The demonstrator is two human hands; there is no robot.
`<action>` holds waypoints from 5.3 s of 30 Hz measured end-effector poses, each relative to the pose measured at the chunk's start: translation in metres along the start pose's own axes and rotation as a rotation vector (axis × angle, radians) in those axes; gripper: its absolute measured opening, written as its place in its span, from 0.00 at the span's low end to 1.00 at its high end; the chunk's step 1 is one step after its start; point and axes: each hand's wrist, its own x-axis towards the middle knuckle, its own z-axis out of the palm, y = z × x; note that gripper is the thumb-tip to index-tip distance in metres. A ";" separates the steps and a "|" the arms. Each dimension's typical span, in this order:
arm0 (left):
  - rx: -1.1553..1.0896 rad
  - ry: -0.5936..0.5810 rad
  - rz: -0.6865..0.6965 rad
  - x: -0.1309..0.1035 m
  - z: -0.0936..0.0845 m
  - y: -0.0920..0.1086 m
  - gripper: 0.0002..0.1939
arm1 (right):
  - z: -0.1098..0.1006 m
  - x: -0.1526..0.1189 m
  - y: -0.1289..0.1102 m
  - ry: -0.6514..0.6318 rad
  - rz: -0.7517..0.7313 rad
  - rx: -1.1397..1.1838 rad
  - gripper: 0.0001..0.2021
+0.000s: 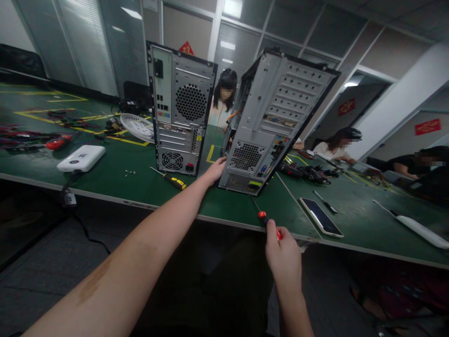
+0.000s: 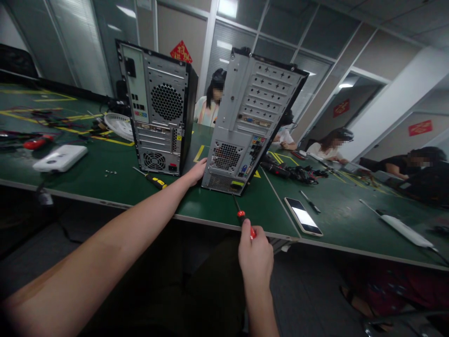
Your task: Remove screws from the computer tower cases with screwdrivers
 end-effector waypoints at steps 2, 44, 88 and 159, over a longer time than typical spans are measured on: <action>0.009 0.002 0.011 0.002 0.000 -0.001 0.29 | -0.001 0.001 0.000 0.012 0.037 0.027 0.27; -0.007 -0.001 0.015 0.002 0.000 -0.003 0.29 | -0.002 0.007 0.015 0.036 -0.032 0.152 0.27; 0.000 -0.018 0.009 0.002 -0.001 -0.003 0.32 | -0.002 -0.004 0.008 0.133 -0.263 0.030 0.20; -0.022 0.009 0.023 0.008 0.000 -0.010 0.28 | 0.012 -0.001 0.007 0.176 -0.266 0.116 0.22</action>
